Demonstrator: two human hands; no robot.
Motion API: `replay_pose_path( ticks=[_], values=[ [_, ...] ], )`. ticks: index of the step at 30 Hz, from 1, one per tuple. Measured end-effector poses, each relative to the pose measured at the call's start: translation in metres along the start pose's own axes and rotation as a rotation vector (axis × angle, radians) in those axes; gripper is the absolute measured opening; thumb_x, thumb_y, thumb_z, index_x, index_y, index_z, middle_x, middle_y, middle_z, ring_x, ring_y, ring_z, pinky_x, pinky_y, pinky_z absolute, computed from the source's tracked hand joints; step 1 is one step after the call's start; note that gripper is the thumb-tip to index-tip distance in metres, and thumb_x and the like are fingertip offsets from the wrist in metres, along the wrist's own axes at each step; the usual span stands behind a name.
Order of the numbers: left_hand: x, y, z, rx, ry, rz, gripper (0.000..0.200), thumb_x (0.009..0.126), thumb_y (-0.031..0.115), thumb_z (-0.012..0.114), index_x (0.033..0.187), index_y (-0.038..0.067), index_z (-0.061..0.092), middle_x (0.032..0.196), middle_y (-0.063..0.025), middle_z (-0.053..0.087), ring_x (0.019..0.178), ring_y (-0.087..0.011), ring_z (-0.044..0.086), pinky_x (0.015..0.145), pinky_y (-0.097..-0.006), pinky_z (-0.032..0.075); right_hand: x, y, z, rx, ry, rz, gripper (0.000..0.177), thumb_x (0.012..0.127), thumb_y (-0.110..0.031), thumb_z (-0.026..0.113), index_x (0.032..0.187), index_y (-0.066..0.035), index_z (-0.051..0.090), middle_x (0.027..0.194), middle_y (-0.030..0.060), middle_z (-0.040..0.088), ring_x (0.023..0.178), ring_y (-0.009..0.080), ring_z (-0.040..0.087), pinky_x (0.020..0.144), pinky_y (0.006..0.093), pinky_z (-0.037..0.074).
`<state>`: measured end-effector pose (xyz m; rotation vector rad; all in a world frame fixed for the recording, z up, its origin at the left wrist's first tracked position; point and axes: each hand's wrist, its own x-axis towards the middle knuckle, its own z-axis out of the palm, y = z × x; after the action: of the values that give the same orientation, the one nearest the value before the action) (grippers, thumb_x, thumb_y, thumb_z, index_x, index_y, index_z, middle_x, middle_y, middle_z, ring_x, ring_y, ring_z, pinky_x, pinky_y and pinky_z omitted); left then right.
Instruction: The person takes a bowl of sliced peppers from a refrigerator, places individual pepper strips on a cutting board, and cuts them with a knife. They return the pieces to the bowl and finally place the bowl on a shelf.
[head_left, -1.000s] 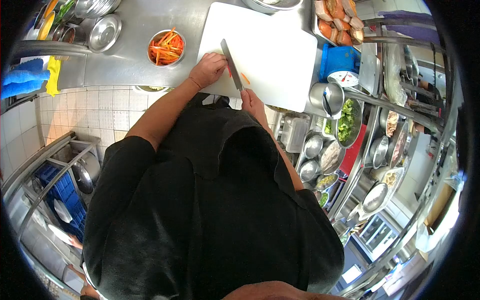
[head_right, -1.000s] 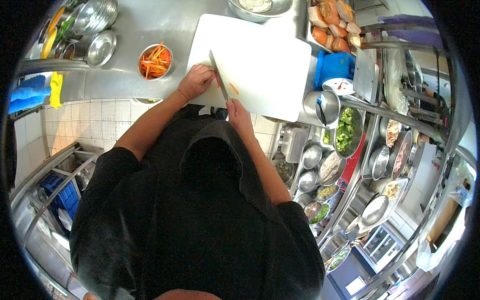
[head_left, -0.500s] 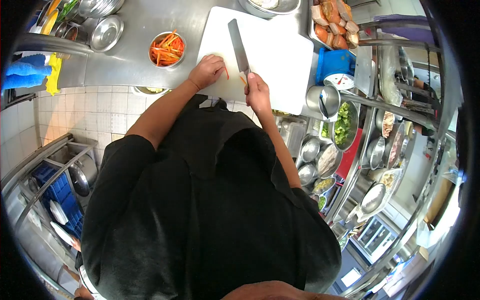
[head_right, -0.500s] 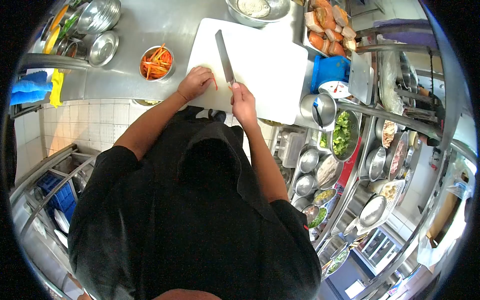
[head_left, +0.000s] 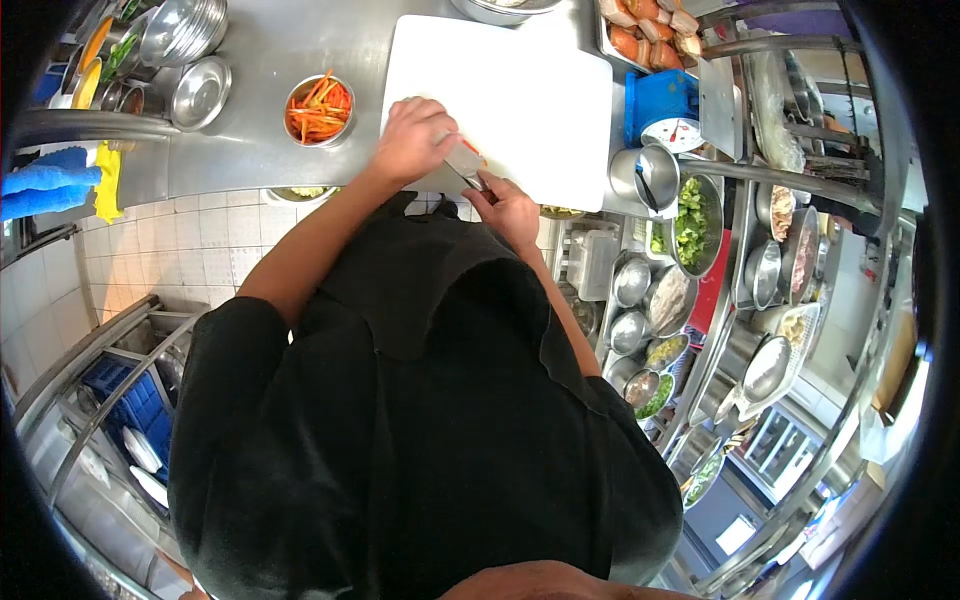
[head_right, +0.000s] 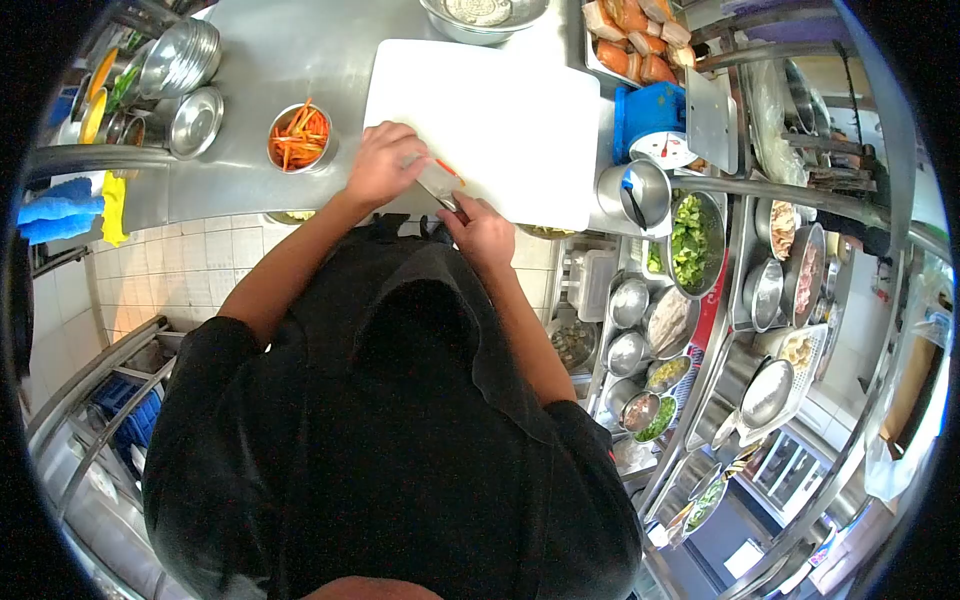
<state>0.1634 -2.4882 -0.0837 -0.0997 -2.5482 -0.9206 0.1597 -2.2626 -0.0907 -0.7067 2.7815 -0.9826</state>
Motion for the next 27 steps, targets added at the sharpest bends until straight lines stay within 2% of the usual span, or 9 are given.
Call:
replay_pose_path(
  ticks=[3, 6, 9, 10, 13, 15, 17, 22, 27],
  values=[
    [0.021, 0.005, 0.014, 0.228, -0.485, -0.091, 0.015, 0.081, 0.024, 0.074, 0.087, 0.010, 0.071, 0.096, -0.0052, 0.067, 0.104, -0.0236, 0.060, 0.090, -0.0408, 0.041, 0.000, -0.007, 0.005, -0.014, -0.016, -0.036, 0.038, 0.081, -0.037, 0.080, 0.108, -0.010, 0.074, 0.083, 0.0064, 0.073, 0.071, 0.0253, 0.071, 0.064, 0.0375, 0.055],
    [0.036, -0.009, 0.033, 0.390, -0.474, -0.036, 0.015, 0.082, 0.026, 0.073, 0.085, 0.011, 0.072, 0.093, -0.0043, 0.067, 0.102, -0.0237, 0.060, 0.090, -0.0411, 0.042, 0.001, -0.015, -0.001, -0.005, -0.043, -0.070, 0.038, 0.081, -0.035, 0.080, 0.109, -0.009, 0.074, 0.082, 0.0069, 0.072, 0.070, 0.0253, 0.070, 0.063, 0.0372, 0.055],
    [0.047, -0.007, 0.018, 0.169, -0.298, -0.013, 0.014, 0.082, 0.023, 0.074, 0.080, 0.010, 0.070, 0.092, -0.0046, 0.067, 0.100, -0.0233, 0.061, 0.089, -0.0396, 0.043, -0.006, -0.004, -0.003, 0.115, -0.026, -0.080, 0.036, 0.083, -0.031, 0.080, 0.111, -0.008, 0.074, 0.079, 0.0084, 0.071, 0.067, 0.0240, 0.069, 0.062, 0.0369, 0.055],
    [0.049, -0.001, 0.005, 0.080, -0.186, 0.021, 0.015, 0.083, 0.022, 0.074, 0.081, 0.008, 0.071, 0.090, -0.0064, 0.067, 0.090, -0.0236, 0.064, 0.082, -0.0393, 0.048, -0.011, 0.004, -0.002, 0.175, -0.011, -0.079, 0.036, 0.084, -0.030, 0.080, 0.111, -0.008, 0.073, 0.077, 0.0089, 0.070, 0.066, 0.0232, 0.069, 0.062, 0.0369, 0.055],
    [0.031, 0.014, -0.022, -0.179, 0.004, -0.209, 0.014, 0.086, 0.019, 0.073, 0.086, 0.005, 0.071, 0.087, -0.0091, 0.067, 0.079, -0.0244, 0.066, 0.073, -0.0397, 0.052, -0.032, 0.038, -0.011, 0.471, -0.063, 0.112, 0.033, 0.088, -0.027, 0.077, 0.113, -0.005, 0.072, 0.071, 0.0085, 0.067, 0.060, 0.0178, 0.066, 0.054, 0.0326, 0.051],
    [0.007, 0.000, -0.014, -0.193, -0.121, -0.531, 0.023, 0.088, 0.026, 0.070, 0.092, 0.003, 0.073, 0.087, -0.0124, 0.070, 0.078, -0.0255, 0.068, 0.071, -0.0398, 0.054, -0.049, 0.050, -0.040, 0.797, -0.204, 0.506, 0.031, 0.095, -0.032, 0.070, 0.106, -0.004, 0.073, 0.068, 0.0057, 0.064, 0.051, 0.0121, 0.059, 0.044, 0.0275, 0.043],
    [-0.013, -0.013, -0.002, -0.110, -0.324, -0.763, 0.029, 0.088, 0.032, 0.068, 0.094, 0.004, 0.073, 0.089, -0.0133, 0.071, 0.082, -0.0270, 0.070, 0.074, -0.0401, 0.054, -0.075, 0.082, -0.052, 0.994, -0.235, 0.703, 0.037, 0.100, -0.039, 0.060, 0.106, -0.005, 0.071, 0.066, 0.0032, 0.061, 0.042, 0.0106, 0.051, 0.038, 0.0239, 0.036],
    [-0.020, 0.003, 0.029, 0.041, -0.365, -0.698, 0.034, 0.087, 0.040, 0.064, 0.090, 0.007, 0.074, 0.091, -0.0132, 0.072, 0.089, -0.0304, 0.070, 0.080, -0.0416, 0.054, -0.103, 0.098, -0.067, 1.144, -0.346, 0.978, 0.049, 0.101, -0.051, 0.050, 0.117, -0.007, 0.064, 0.064, 0.0022, 0.059, 0.041, 0.0124, 0.049, 0.038, 0.0255, 0.039],
    [-0.012, 0.001, 0.048, 0.075, -0.335, -0.603, 0.032, 0.086, 0.041, 0.066, 0.086, 0.010, 0.073, 0.090, -0.0121, 0.071, 0.089, -0.0297, 0.069, 0.080, -0.0416, 0.054, -0.088, 0.100, -0.013, 1.391, -0.386, 1.073, 0.050, 0.101, -0.054, 0.050, 0.120, -0.010, 0.063, 0.065, 0.0011, 0.058, 0.047, 0.0114, 0.048, 0.043, 0.0250, 0.038]
  ],
)
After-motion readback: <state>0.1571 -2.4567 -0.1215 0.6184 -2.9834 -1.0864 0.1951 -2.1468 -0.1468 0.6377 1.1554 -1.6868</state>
